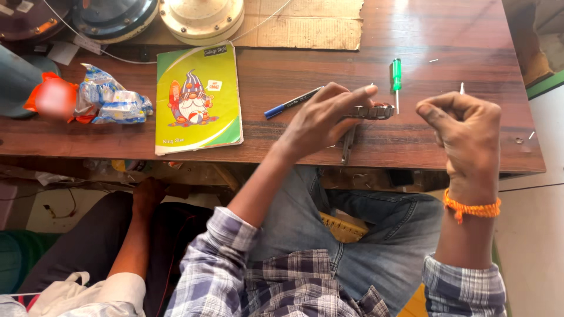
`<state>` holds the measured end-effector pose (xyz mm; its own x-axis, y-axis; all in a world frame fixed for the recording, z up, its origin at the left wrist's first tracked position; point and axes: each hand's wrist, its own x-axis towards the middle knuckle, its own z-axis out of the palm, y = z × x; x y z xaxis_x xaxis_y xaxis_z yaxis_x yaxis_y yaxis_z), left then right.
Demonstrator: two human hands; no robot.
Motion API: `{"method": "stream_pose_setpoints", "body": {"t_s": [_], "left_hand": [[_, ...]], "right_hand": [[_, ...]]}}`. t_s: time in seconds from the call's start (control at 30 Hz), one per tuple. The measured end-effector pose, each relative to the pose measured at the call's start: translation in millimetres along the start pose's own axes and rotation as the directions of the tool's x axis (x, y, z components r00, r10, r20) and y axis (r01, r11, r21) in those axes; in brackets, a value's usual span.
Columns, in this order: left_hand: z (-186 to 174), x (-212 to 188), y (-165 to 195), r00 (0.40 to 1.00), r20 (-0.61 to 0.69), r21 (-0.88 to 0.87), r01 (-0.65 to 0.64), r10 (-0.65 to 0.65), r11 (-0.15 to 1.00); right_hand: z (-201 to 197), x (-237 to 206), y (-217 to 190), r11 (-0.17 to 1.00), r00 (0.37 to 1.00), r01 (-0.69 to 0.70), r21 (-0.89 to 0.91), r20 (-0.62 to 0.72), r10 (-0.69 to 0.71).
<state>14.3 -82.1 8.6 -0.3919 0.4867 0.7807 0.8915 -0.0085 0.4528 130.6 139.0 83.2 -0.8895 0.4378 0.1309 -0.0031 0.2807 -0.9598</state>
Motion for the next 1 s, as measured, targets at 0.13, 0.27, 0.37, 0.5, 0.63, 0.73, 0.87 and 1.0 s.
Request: {"method": "stream_pose_setpoints", "body": {"t_s": [0.13,0.27,0.37,0.5,0.63,0.73,0.87,1.0], "left_hand": [[-4.4,2.0,-12.3,0.995,0.099,-0.116,0.016,-0.005,0.993],[-0.8,0.1,-8.0,0.992,0.082,-0.173,0.106,-0.093,0.979],[-1.1,0.1,-7.0,0.988,0.102,-0.176,0.131,-0.114,0.976],[-4.6,1.5,-7.6,0.988,0.124,-0.164,0.109,-0.089,0.980],[-8.1,2.0,-9.7,0.985,0.152,-0.048,-0.076,0.083,0.996],[-6.4,-6.3,-9.6,0.984,0.109,0.071,-0.152,0.144,0.986],[9.3,-21.8,-5.9,0.964,-0.129,0.289,-0.188,0.233,0.939],[33.3,-37.4,7.3,0.957,-0.283,0.076,0.087,-0.062,0.993]], "right_hand": [[2.7,-26.6,-10.8,1.000,0.999,-0.017,0.012,0.049,0.016],[21.5,-48.9,-8.9,0.996,0.991,-0.003,-0.092,0.136,0.016],[44.2,-59.1,4.0,0.989,0.986,-0.028,-0.143,0.156,0.051],[56.8,-62.1,20.6,0.954,0.992,0.084,-0.289,0.115,-0.053],[64.0,-67.0,32.3,0.909,0.943,0.324,-0.261,0.159,-0.291],[67.6,-72.3,36.0,0.887,0.911,0.403,-0.226,0.186,-0.367],[60.2,-73.2,28.5,0.861,0.890,0.454,-0.227,0.165,-0.426],[45.1,-64.0,7.6,0.861,0.926,0.376,-0.343,0.132,-0.353]]}}
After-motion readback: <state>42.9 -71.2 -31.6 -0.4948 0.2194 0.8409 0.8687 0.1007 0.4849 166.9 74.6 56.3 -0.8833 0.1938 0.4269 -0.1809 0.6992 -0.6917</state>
